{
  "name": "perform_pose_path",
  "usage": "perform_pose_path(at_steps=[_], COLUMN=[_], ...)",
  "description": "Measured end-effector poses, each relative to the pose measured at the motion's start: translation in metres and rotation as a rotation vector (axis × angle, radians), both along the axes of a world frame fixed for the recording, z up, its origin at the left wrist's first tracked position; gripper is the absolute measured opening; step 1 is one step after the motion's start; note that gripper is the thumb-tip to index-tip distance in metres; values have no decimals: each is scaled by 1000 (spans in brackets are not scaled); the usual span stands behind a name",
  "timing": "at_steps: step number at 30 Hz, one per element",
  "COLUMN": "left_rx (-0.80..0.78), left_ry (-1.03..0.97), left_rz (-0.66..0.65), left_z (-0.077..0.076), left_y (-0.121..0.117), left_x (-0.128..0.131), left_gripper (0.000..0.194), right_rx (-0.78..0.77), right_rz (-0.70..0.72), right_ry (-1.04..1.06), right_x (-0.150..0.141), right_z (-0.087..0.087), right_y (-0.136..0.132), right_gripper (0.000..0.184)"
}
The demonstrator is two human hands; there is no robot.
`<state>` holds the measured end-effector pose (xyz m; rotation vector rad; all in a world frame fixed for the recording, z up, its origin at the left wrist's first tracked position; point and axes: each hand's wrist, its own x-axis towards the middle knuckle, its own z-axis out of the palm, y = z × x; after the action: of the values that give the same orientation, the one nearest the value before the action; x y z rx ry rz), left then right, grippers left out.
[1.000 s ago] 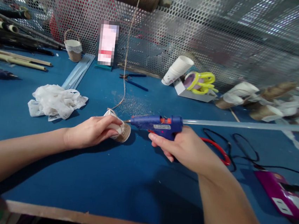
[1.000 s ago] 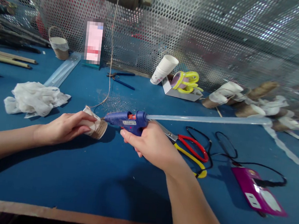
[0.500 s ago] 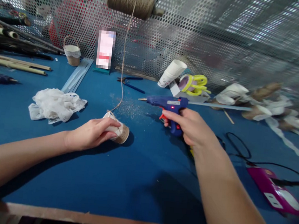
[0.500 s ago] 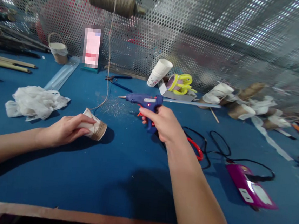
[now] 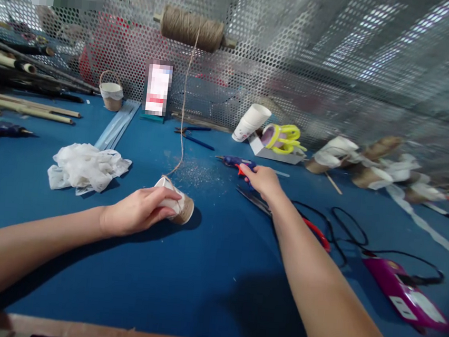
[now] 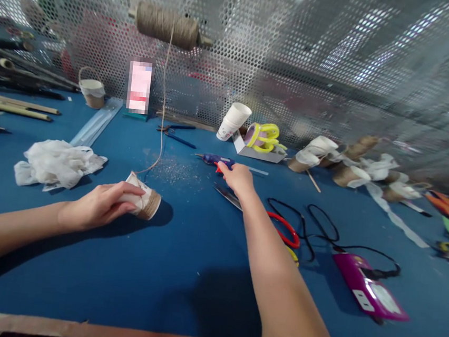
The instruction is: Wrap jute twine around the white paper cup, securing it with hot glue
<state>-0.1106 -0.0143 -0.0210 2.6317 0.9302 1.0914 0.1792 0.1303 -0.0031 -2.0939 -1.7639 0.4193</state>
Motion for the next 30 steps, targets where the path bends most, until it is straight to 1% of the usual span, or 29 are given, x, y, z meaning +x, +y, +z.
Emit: perform_pose_path(at_steps=[3, 5, 6, 8, 9, 10, 11, 12, 13, 14, 16, 19, 21, 23, 24, 26, 28, 30], left_rx=[23, 52, 69, 102, 111, 114, 109, 98, 83, 69, 38, -6, -16, -8, -12, -56, -153, -277], left_ry=[0, 4, 5, 11, 18, 26, 35, 42, 47, 47, 44, 32, 24, 20, 20, -7, -78, -164], left_rz=[1, -7, -21, -54, -72, -88, -103, -121, -144, -169, -214, -266, -286, -280, -261, -199, -127, -88], left_z=[2, 3, 3, 4, 4, 5, 5, 6, 6, 7, 9, 12, 13, 12, 12, 11, 10, 10], left_y=[-1, -2, -2, -4, -5, -6, -7, -8, -8, -9, -10, -10, -10, -11, -12, -14, -15, -16], left_x=[0, 1, 2, 3, 4, 4, 5, 5, 6, 6, 7, 8, 8, 8, 8, 6, 6, 5], left_gripper=[21, 23, 23, 23, 24, 24, 24, 24, 23, 21, 17, 14, 13, 14, 16, 23, 29, 32], right_rx=[49, 75, 63, -17, -89, -177, -221, -233, -244, -247, -273, -370, -431, -446, -432, -355, -254, -178], right_rz=[5, 68, 135, 307, 429, 610, 741, 811, 845, 841, 779, 686, 665, 653, 639, 591, 540, 500], right_ry=[-76, -75, -53, 26, 98, 246, 356, 432, 499, 551, 654, 805, 855, 871, 874, 886, 930, 1003], right_x=[-11, -26, -36, -58, -68, -79, -87, -95, -100, -104, -108, -108, -107, -106, -106, -104, -101, -98], right_z=[13, 22, 26, 33, 35, 36, 37, 37, 36, 35, 32, 30, 31, 33, 34, 38, 42, 45], right_y=[-8, -23, -33, -55, -66, -76, -86, -94, -100, -105, -110, -111, -111, -112, -113, -115, -118, -119], right_gripper=[30, 23, 25, 31, 36, 39, 38, 36, 32, 27, 23, 20, 16, 14, 14, 15, 15, 15])
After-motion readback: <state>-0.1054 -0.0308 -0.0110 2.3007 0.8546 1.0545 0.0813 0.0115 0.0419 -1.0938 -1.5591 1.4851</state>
